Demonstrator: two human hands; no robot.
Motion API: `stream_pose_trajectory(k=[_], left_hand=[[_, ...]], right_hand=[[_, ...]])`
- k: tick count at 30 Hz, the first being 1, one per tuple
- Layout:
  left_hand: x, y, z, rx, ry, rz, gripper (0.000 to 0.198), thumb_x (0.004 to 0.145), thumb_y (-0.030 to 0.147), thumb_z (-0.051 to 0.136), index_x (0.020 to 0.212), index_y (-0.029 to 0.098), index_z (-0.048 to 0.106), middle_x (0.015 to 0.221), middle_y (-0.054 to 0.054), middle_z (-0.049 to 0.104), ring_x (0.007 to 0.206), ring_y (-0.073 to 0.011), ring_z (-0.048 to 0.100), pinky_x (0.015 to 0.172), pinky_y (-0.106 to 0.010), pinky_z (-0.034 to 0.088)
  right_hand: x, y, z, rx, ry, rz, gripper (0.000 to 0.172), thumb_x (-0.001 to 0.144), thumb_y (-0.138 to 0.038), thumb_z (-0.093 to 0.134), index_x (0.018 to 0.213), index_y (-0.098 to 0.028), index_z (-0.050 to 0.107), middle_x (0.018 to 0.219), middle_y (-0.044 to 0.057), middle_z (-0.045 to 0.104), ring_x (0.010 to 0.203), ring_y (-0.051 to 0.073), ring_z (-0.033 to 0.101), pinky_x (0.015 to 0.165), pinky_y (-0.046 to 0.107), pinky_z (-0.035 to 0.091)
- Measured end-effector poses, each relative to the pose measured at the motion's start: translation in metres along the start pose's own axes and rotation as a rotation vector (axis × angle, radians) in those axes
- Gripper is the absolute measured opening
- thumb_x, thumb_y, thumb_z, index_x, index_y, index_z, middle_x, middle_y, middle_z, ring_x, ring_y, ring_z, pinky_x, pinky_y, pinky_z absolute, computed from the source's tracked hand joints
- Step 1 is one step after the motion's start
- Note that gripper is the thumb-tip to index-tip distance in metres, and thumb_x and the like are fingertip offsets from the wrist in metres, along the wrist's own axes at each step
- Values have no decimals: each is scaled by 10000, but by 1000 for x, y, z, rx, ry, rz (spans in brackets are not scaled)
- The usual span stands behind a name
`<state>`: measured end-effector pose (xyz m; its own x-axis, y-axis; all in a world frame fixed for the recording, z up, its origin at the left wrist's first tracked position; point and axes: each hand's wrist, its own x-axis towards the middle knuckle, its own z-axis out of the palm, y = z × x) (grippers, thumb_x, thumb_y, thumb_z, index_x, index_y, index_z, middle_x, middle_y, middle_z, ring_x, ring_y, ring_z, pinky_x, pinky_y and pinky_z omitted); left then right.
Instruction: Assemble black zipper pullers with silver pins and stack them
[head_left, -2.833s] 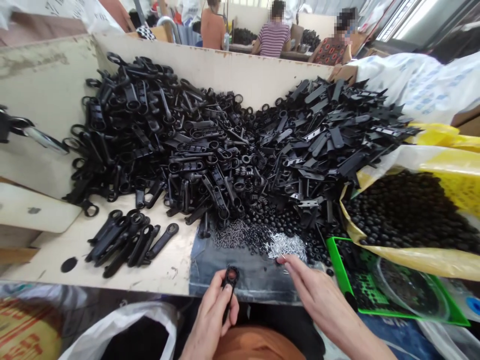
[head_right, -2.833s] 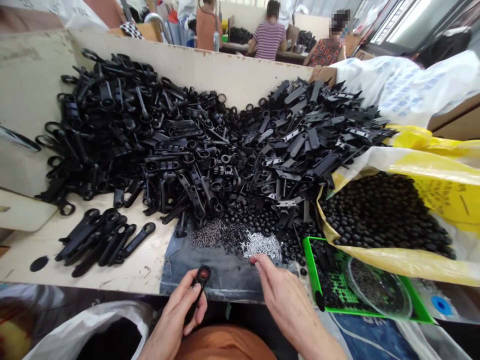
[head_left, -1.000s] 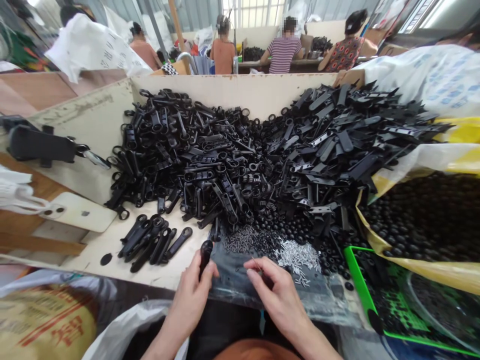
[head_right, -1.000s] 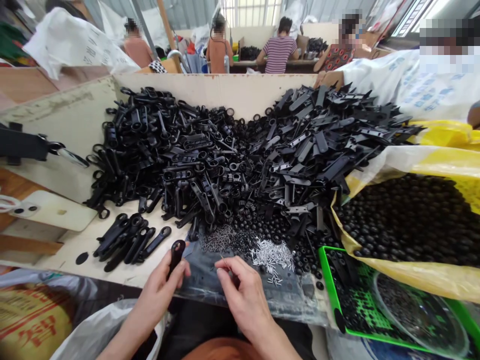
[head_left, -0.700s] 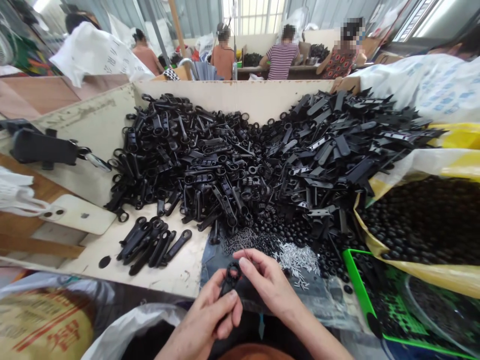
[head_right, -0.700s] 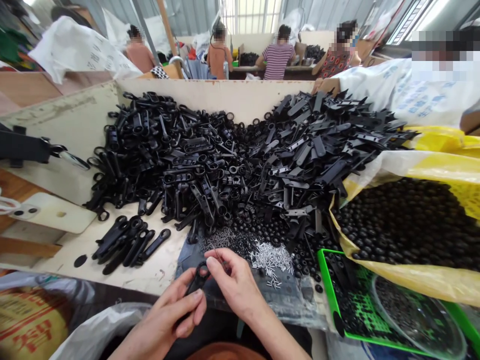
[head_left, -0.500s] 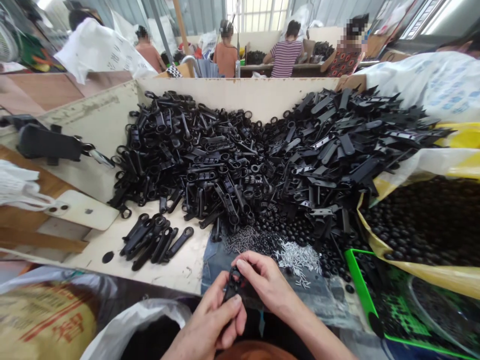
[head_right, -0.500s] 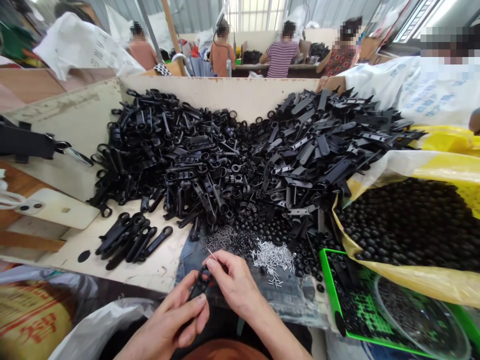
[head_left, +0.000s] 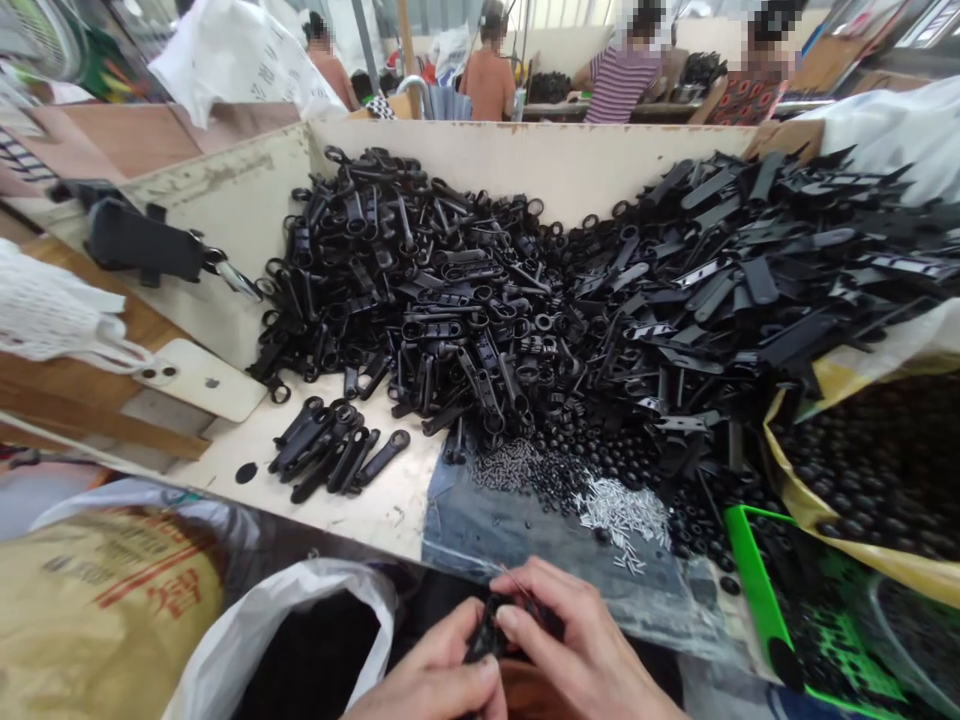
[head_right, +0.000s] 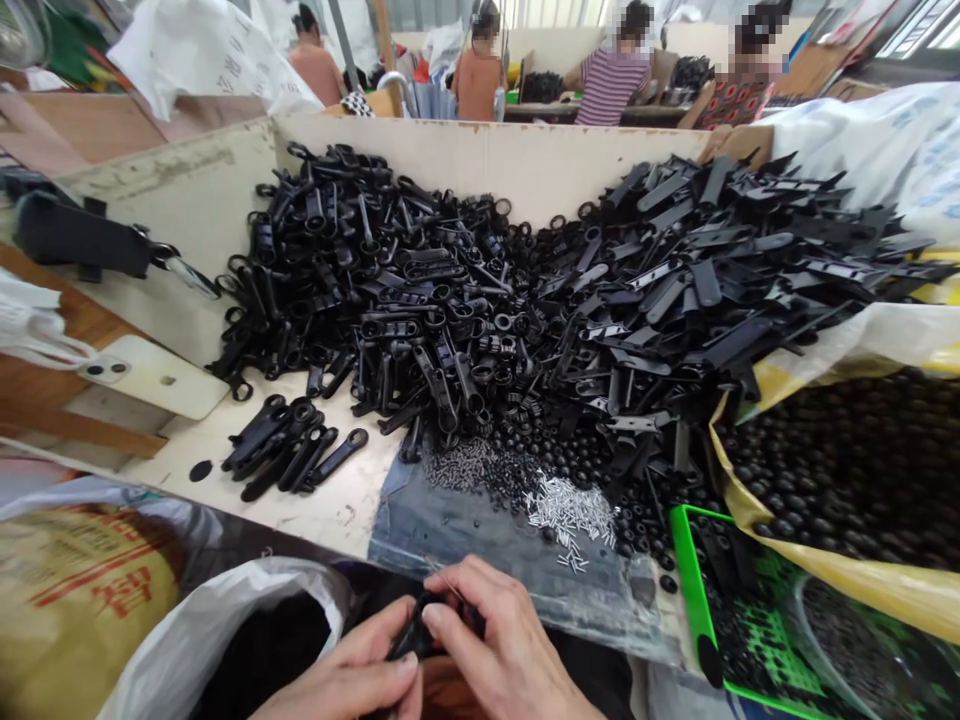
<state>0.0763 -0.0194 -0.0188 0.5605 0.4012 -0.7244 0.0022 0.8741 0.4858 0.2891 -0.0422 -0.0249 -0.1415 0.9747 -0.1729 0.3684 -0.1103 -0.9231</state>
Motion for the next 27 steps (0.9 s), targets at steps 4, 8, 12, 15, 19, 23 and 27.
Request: stream_pose_trajectory(k=[4, 8, 12, 15, 19, 23, 27], left_hand=[[1, 3, 4, -16, -47, -39, 632, 802, 461, 779, 1317, 180, 545, 616, 4, 659, 459, -83, 451, 472, -196, 258], [-2, 16, 13, -27, -93, -29, 590, 836, 426, 709, 1304, 147, 482, 608, 7, 666, 372, -49, 278, 415, -223, 145], [-5, 24, 16, -6, -83, -6, 499, 845, 386, 680, 1235, 127, 506, 687, -47, 715, 370, -29, 317, 435, -227, 146], [-5, 27, 17, -3, -66, 10, 465, 851, 377, 667, 1215, 130, 517, 697, -50, 716, 368, -27, 331, 443, -234, 159], [-3, 27, 20, 2, -64, 5, 466, 841, 398, 682, 1203, 149, 528, 683, -29, 699, 371, -33, 322, 440, -234, 169], [-2, 23, 18, 25, -1, 8, 587, 796, 467, 724, 1245, 143, 528, 634, 14, 651, 391, -39, 296, 447, -223, 166], [4, 27, 3, 368, 349, 253, 525, 797, 508, 731, 1192, 181, 616, 675, 14, 663, 481, -104, 458, 474, -214, 280]], right_hand=[[2, 3, 5, -17, 6, 13, 210, 1000, -412, 605, 1059, -269, 746, 954, 31, 733, 884, 218, 698, 776, 304, 541], [14, -2, 1, -39, -56, -3, 217, 1019, -387, 582, 1043, -249, 748, 896, 18, 741, 833, 202, 702, 759, 292, 532], [20, -7, -5, -50, -102, 14, 183, 1012, -330, 596, 1055, -234, 746, 843, -3, 724, 740, 170, 681, 740, 282, 506], [20, -8, -7, -82, -103, -2, 175, 981, -338, 650, 1082, -242, 756, 858, -4, 708, 767, 176, 657, 714, 273, 487], [21, -7, -7, -71, -105, -46, 194, 1005, -305, 608, 1118, -239, 750, 902, 8, 699, 846, 183, 665, 788, 284, 495], [20, -8, -6, -63, -81, -46, 211, 999, -332, 604, 1123, -242, 750, 903, 15, 704, 841, 191, 666, 786, 296, 505], [18, 0, -16, 20, 92, 10, 293, 980, -421, 604, 1170, -240, 736, 880, 16, 725, 775, 194, 663, 721, 295, 507]])
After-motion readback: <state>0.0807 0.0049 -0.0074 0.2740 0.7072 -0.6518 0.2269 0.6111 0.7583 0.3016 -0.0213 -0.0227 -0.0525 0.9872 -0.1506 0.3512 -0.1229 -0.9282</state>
